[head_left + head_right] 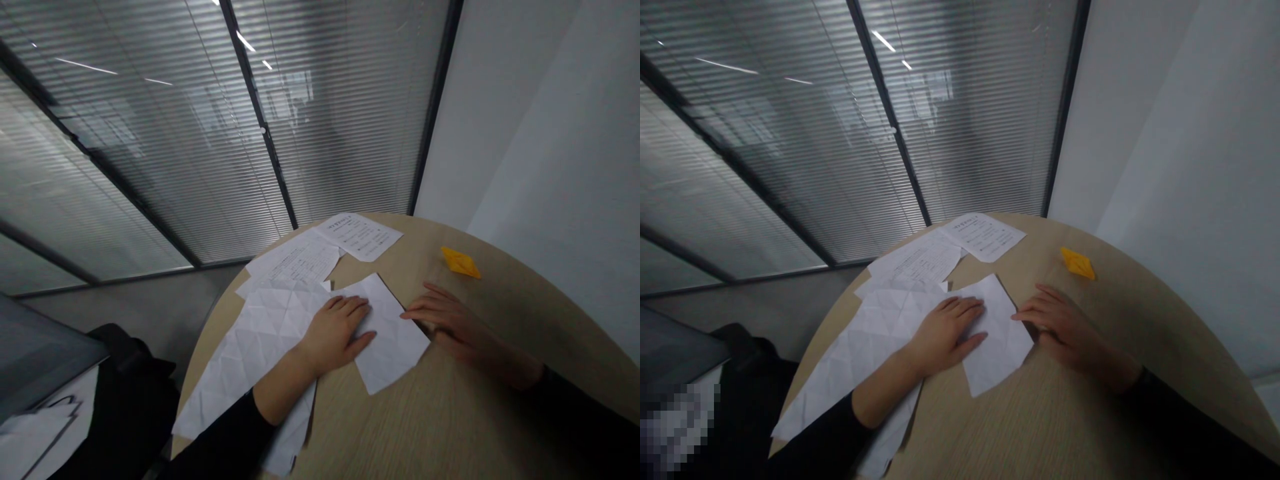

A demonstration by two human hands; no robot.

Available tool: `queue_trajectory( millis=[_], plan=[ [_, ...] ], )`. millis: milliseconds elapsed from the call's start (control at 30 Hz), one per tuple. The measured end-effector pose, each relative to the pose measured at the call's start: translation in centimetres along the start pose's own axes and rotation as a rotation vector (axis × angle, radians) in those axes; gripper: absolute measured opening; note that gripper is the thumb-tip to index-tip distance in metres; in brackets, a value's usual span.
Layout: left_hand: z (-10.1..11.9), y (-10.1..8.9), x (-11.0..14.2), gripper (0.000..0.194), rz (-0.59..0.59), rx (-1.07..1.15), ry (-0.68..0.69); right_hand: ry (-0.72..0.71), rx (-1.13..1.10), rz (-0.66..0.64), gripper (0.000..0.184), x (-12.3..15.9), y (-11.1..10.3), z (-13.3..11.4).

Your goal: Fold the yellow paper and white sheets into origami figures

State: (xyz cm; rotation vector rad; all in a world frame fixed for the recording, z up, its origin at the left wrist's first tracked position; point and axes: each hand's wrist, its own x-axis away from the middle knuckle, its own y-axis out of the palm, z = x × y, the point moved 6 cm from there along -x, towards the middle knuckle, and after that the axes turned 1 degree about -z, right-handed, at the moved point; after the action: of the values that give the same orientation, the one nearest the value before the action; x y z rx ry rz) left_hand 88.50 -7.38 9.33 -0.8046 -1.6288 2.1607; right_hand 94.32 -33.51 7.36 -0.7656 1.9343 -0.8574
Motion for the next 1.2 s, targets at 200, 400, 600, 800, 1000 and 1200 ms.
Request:
queue_trajectory(
  millis=[200,400,600,800,1000,1200],
  plan=[
    [-0.1,0.2,-0.1,0.049,-0.008,-0.003,0.004,-0.027,0.13,0.043,0.042,0.1,0.1,0.2],
    [0.0,0.2,0.0,0.049,-0.01,0.007,0.016,-0.058,0.114,-0.05,0.035,0.2,1.1,1.2],
    [0.2,-0.5,0.0,0.043,0.033,0.11,0.051,0.037,0.046,-0.016,0.035,0.2,0.9,1.8],
    [0.0,-1.5,0.5,0.092,0.111,0.313,0.148,0.167,0.147,0.118,0.025,1.2,0.4,2.5],
    [-0.7,-1.1,0.6,0.075,0.238,0.268,0.006,0.177,0.112,0.193,0.028,0.9,0.3,2.4],
    [-1.5,-0.8,0.3,0.063,0.315,0.142,-0.172,0.275,0.127,0.252,0.029,0.6,0.8,2.7]
  ],
)
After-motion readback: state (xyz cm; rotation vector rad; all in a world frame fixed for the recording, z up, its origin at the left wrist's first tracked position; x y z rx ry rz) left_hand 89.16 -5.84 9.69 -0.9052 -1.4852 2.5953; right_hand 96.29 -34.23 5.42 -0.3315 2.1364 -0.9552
